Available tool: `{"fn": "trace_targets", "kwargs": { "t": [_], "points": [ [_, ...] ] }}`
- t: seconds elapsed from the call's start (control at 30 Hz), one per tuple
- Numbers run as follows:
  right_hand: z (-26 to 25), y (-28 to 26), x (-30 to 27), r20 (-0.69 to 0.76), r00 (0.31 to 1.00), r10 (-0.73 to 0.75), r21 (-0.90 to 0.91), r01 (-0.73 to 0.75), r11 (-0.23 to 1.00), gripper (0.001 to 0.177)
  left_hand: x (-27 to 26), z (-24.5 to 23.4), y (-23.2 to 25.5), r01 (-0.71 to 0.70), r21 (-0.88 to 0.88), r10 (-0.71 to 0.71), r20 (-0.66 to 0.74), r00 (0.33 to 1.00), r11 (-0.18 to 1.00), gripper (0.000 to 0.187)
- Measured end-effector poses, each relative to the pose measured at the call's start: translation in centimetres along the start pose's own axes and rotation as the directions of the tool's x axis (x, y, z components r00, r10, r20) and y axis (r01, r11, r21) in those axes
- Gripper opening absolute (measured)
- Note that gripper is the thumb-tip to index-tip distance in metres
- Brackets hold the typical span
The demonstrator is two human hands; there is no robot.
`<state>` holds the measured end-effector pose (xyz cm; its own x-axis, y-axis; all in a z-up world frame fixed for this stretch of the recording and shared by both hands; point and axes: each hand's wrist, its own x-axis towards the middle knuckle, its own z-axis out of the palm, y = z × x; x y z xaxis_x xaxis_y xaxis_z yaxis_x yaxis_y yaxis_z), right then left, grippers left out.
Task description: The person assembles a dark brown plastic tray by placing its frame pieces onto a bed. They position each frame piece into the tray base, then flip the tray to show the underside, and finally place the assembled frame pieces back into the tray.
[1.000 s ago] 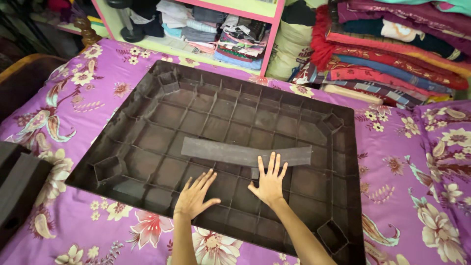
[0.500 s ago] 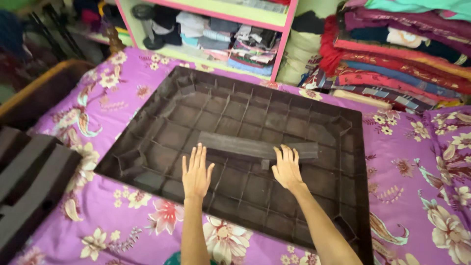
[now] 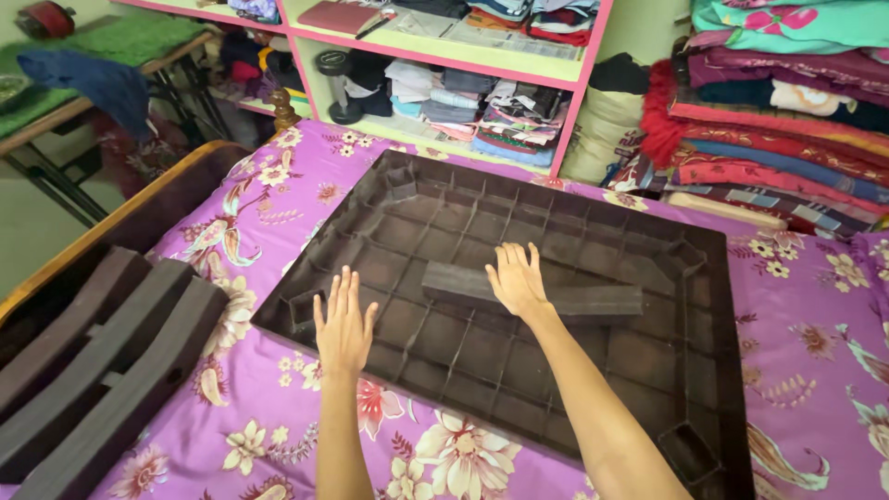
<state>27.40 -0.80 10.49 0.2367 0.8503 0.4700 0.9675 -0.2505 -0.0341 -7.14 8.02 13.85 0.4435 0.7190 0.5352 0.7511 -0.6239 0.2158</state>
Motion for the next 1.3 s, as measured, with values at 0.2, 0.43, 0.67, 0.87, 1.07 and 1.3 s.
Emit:
{"fn": "trace_targets", "kwargs": {
  "t": [0.2,0.43,0.67,0.87,1.07,1.3],
  "points": [
    [-1.4,-1.1,0.8,0.013,0.999,0.043,0.036,-0.043,0.998,0.049,-0.7,-0.5,-1.2,0.021,-0.006,-0.021,-0.016,1.000,1.000,0.065],
    [-1.7,0.6,-0.9,0.027,0.996,0.088,-0.002,-0.088,0.996,0.050,-0.4,-0.3,-0.3,-0.003,-0.004,0.003,-0.007,1.000,1.000,0.065],
    [-2.2,4.0,-4.2,0.095,0.983,0.159,-0.015,-0.158,0.987,0.057,-0.2,2.0,2.6,-0.051,-0.023,0.052,0.004,0.999,0.998,0.066],
    [-3.2,6.5,-5.0,0.091,0.980,0.179,-0.031,-0.177,0.984,0.059,0.9,3.3,5.4,-0.096,-0.045,0.096,0.001,0.995,0.994,0.066],
    [-3.5,7.6,-4.6,0.092,0.977,0.191,-0.035,-0.189,0.981,0.060,1.9,3.6,7.1,-0.119,-0.042,0.120,0.016,0.993,0.992,0.067],
    [-4.0,6.6,-3.5,0.103,0.980,0.169,-0.029,-0.167,0.986,0.063,3.3,3.9,6.3,-0.121,-0.006,0.121,0.031,0.992,0.993,0.067]
  ]
}}
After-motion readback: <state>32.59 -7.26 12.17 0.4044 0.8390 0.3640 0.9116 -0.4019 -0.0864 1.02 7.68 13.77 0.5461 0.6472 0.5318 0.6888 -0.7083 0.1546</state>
